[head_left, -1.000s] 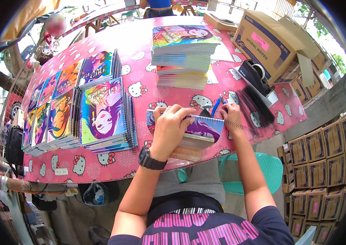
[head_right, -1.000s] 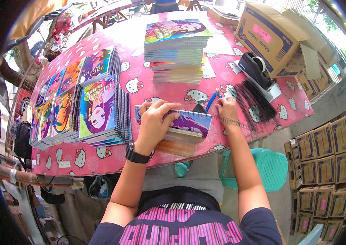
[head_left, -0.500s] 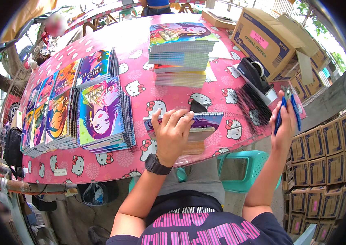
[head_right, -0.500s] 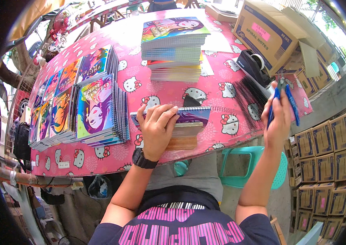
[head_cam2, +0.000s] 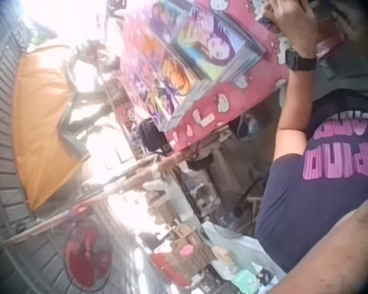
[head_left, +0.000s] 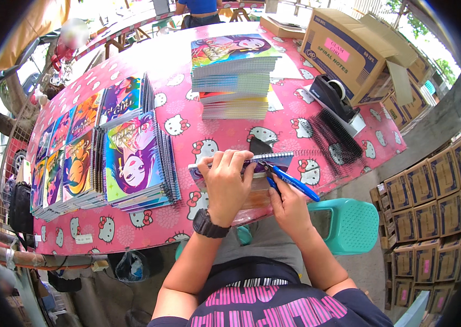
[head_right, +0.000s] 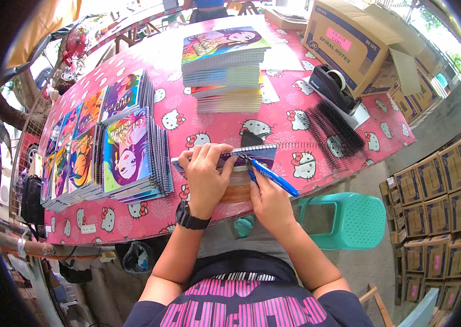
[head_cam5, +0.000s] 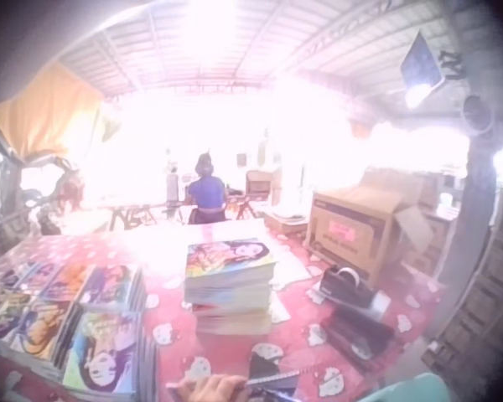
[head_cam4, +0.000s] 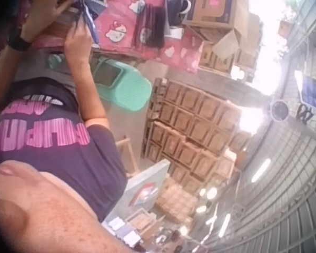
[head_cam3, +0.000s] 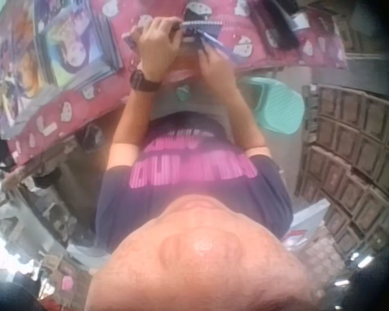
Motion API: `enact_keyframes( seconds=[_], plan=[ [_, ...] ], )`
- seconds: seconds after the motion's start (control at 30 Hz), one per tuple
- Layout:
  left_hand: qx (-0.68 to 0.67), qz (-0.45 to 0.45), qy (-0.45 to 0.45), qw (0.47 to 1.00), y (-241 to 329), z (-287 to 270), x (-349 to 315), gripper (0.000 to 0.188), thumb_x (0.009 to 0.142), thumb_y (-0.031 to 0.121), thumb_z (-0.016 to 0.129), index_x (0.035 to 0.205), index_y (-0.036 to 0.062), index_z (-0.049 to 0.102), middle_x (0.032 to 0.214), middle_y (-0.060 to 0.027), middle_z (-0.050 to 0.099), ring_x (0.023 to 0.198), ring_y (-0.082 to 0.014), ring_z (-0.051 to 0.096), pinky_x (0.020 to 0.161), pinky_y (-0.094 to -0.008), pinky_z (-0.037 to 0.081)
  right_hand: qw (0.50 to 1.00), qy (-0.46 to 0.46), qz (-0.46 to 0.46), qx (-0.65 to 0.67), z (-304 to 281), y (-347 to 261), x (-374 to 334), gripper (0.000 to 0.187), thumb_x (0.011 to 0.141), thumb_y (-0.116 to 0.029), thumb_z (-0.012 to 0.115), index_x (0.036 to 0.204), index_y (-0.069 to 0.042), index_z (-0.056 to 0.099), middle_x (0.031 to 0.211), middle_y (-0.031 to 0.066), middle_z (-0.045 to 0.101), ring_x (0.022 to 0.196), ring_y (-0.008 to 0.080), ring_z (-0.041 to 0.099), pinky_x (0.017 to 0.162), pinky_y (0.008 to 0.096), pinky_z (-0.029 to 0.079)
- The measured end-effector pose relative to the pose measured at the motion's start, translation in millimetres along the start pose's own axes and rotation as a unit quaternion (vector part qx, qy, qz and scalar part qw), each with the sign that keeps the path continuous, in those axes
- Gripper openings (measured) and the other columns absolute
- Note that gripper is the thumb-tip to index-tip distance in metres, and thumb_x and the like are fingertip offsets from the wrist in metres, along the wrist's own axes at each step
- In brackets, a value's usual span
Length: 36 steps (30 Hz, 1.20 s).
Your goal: The person binds notebooks by threading plastic spiral coils through pre-punched holes in paper stacks and covers, then uses pliers to trim and crimp the ends of the coils.
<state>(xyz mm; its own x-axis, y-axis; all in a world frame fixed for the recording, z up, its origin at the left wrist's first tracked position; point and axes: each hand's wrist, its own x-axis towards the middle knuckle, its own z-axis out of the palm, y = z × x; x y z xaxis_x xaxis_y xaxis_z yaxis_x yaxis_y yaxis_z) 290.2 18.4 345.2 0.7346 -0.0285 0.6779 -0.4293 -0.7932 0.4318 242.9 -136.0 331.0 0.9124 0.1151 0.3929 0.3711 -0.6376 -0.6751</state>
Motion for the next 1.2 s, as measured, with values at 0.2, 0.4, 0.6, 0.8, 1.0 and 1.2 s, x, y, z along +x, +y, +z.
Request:
enact_keyframes(
  seconds=[0.2,0.4,0.6,0.8,1.0,1.2],
  plan=[
    [0.014,-0.014,0.012,1.000,10.6,0.1,-5.2,0.017,0.075,0.018,0.073,0.090,0.0152,0.066,0.086,0.0022,0.064,0.085,-0.0164,0.058,0.082,-0.0363,0.033,0.997,0.060,-0.034,-0.038,5.6,-0.4,-10.2,0.033,0.092,-0.007,0.056,0.121,0.009,0.055,0.095,0.0223,0.065,0.079,0.0288,0.064,0.074,0.0345,0.051],
    [0.019,-0.023,0.019,0.999,11.0,1.1,-4.8,0.016,0.076,0.016,0.073,0.090,0.0149,0.066,0.086,0.0020,0.064,0.085,-0.0161,0.058,0.080,-0.0357,0.033,0.999,0.045,-0.009,0.014,7.7,0.7,-8.9,0.033,0.090,-0.004,0.055,0.122,0.003,0.056,0.093,0.0229,0.060,0.078,0.0409,0.062,0.065,0.0413,0.051],
    [0.010,-0.042,0.010,0.999,13.6,-1.2,-1.2,0.018,0.075,0.017,0.073,0.092,0.0149,0.065,0.086,0.0013,0.064,0.085,-0.0164,0.058,0.080,-0.0359,0.033,0.997,0.065,-0.029,0.015,11.7,-3.5,-5.1,0.036,0.089,-0.001,0.055,0.124,0.001,0.055,0.088,0.0225,0.058,0.073,0.0424,0.060,0.059,0.0431,0.049],
    [0.013,-0.037,-0.003,0.999,10.5,-0.7,1.5,0.017,0.074,0.019,0.075,0.089,0.0148,0.067,0.087,-0.0006,0.066,0.085,-0.0188,0.059,0.082,-0.0362,0.031,0.997,0.063,-0.030,0.013,14.4,0.0,-5.0,0.042,0.085,0.002,0.054,0.127,0.000,0.053,0.087,0.0228,0.057,0.073,0.0441,0.059,0.060,0.0443,0.049],
    [0.008,-0.039,-0.008,0.999,9.4,-0.8,2.3,0.016,0.074,0.019,0.074,0.088,0.0140,0.066,0.085,-0.0014,0.065,0.085,-0.0199,0.059,0.081,-0.0371,0.031,0.999,0.047,-0.015,0.007,14.9,0.9,-5.1,0.043,0.085,0.002,0.054,0.128,0.001,0.052,0.087,0.0234,0.057,0.072,0.0435,0.059,0.060,0.0449,0.049],
    [-0.009,-0.040,-0.059,0.997,9.4,-5.3,11.8,0.015,0.076,0.018,0.072,0.086,0.0114,0.064,0.084,-0.0035,0.064,0.085,-0.0218,0.059,0.081,-0.0385,0.031,0.997,0.072,-0.002,0.037,22.5,-5.4,-1.5,0.026,0.089,0.000,0.054,0.115,0.007,0.057,0.089,0.0233,0.059,0.076,0.0376,0.059,0.068,0.0399,0.048]
  ],
)
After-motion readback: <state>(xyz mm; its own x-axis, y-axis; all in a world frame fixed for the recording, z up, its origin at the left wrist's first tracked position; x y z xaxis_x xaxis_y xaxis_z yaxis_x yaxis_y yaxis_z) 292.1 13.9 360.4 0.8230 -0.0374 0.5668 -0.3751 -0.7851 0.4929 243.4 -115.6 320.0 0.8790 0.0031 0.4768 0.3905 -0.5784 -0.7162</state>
